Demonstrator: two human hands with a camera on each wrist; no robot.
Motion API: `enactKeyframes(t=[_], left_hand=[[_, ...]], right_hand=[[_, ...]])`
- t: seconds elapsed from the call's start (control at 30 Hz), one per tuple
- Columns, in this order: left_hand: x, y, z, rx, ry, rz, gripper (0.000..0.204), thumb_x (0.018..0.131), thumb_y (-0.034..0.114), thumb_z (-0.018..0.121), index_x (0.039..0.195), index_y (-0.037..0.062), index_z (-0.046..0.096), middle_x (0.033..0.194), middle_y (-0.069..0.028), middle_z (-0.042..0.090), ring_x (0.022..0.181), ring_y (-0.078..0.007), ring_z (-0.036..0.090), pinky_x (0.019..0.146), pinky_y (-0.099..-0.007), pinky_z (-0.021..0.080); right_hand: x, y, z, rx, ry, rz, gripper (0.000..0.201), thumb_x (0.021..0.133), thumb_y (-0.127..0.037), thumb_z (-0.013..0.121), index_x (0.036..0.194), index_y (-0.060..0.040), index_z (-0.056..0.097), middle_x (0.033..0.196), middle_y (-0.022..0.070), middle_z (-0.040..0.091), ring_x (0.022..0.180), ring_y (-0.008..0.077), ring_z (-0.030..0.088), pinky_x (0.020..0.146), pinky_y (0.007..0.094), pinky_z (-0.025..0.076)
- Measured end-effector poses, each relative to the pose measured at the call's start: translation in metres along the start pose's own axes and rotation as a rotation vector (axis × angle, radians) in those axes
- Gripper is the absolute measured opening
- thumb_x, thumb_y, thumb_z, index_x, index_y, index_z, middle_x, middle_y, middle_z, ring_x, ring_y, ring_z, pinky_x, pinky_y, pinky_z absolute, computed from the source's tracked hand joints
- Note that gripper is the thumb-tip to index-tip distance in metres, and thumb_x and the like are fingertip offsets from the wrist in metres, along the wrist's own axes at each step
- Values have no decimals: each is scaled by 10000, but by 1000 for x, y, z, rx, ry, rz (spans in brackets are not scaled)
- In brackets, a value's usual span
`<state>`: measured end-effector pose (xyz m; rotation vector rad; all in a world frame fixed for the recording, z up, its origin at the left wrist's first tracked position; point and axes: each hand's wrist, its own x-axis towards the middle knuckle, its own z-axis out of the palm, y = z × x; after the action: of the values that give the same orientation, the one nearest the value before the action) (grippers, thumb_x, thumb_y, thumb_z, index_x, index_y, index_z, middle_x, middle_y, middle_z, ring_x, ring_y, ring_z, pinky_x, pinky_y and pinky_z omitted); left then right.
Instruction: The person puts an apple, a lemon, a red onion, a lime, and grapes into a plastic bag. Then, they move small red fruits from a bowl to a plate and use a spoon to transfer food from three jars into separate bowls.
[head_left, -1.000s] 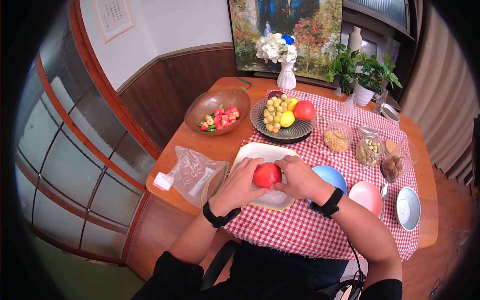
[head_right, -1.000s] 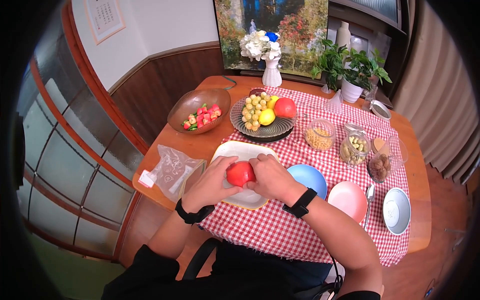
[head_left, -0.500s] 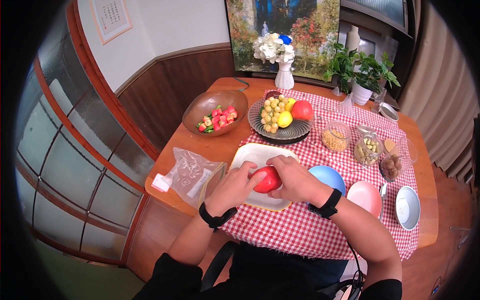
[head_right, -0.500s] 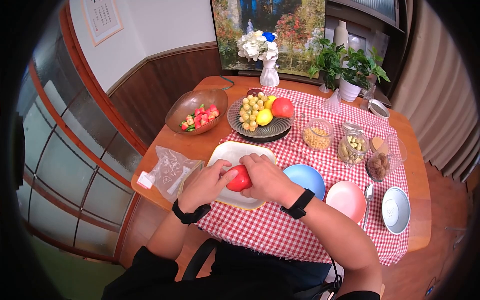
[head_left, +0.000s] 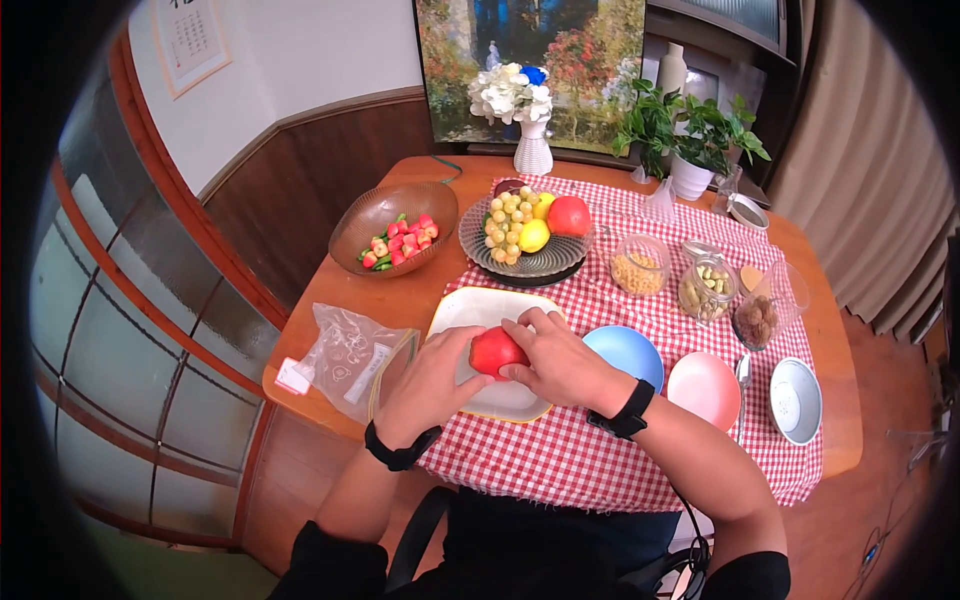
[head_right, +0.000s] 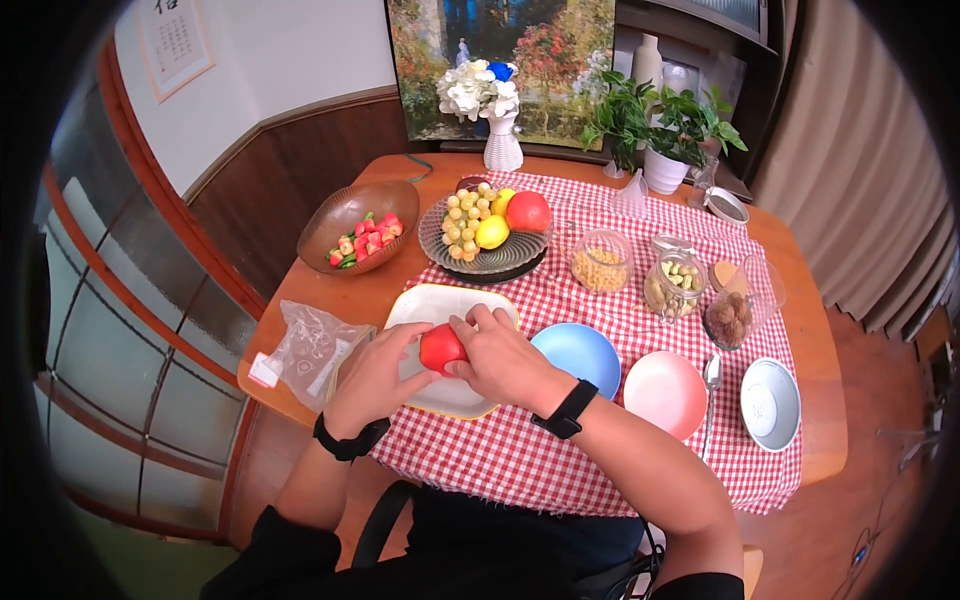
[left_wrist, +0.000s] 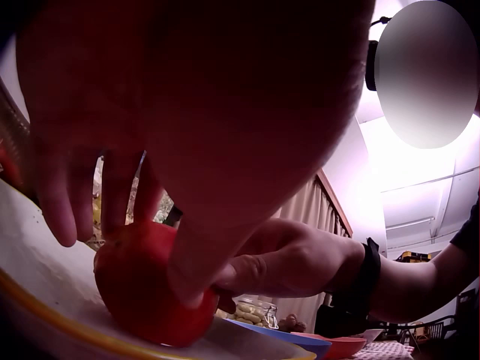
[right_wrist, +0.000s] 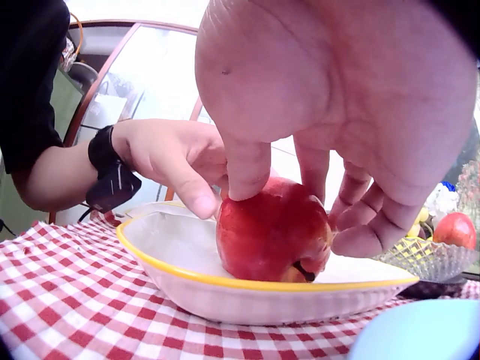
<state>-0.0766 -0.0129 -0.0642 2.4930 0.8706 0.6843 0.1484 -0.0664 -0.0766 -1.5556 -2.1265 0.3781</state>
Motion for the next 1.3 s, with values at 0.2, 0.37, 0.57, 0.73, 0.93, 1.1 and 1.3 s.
enactKeyframes(t=[0.2,0.37,0.57,0.73,0.93,1.1,1.3], left_hand=[[-1,1,4,-52,-17,-123,538,953,393,737,1326,29,605,1138,-214,714,1013,-339,703,847,-403,560],[1,-3,9,-50,-72,-197,498,996,394,678,1300,4,621,1120,-228,717,1024,-346,698,873,-417,551],[2,-3,8,134,19,-16,431,1008,353,656,1273,12,657,1155,-172,708,1070,-331,661,875,-412,534],[2,3,2,38,75,-22,424,976,325,702,1281,33,663,1203,-140,686,1053,-323,655,874,-399,539],[0,-1,2,-17,86,55,584,893,295,801,1388,64,594,1288,-137,661,1117,-306,653,904,-384,549],[2,3,-1,-105,-62,-29,595,900,233,782,1386,-13,546,1310,-228,626,1228,-406,579,1051,-467,457],[1,-18,15,29,-80,-45,590,946,380,742,1349,-24,590,1276,-212,641,1192,-372,600,1019,-425,481]], right_hand=[[2,-10,-19,66,-90,64,691,768,-261,872,1311,16,545,1235,234,612,1150,400,560,1005,469,500],[0,-7,-8,-36,-22,4,687,706,-206,890,1268,5,557,1215,202,598,1155,387,549,987,462,512],[0,-2,-6,-45,-10,-30,681,718,-202,877,1278,5,551,1185,185,589,1170,390,536,979,463,514],[0,-6,-18,40,-45,61,651,795,-250,852,1293,1,516,1129,224,662,1126,416,570,972,482,504],[1,-10,-26,190,-146,166,615,902,-275,792,1368,3,503,1147,285,654,1127,435,598,984,486,517],[-1,5,-1,29,8,-12,587,897,-260,759,1360,24,539,1245,218,652,1175,428,559,1020,481,477],[-3,-2,-5,-26,53,-132,646,787,-175,825,1345,12,558,1272,206,607,1203,404,562,1055,459,482]])
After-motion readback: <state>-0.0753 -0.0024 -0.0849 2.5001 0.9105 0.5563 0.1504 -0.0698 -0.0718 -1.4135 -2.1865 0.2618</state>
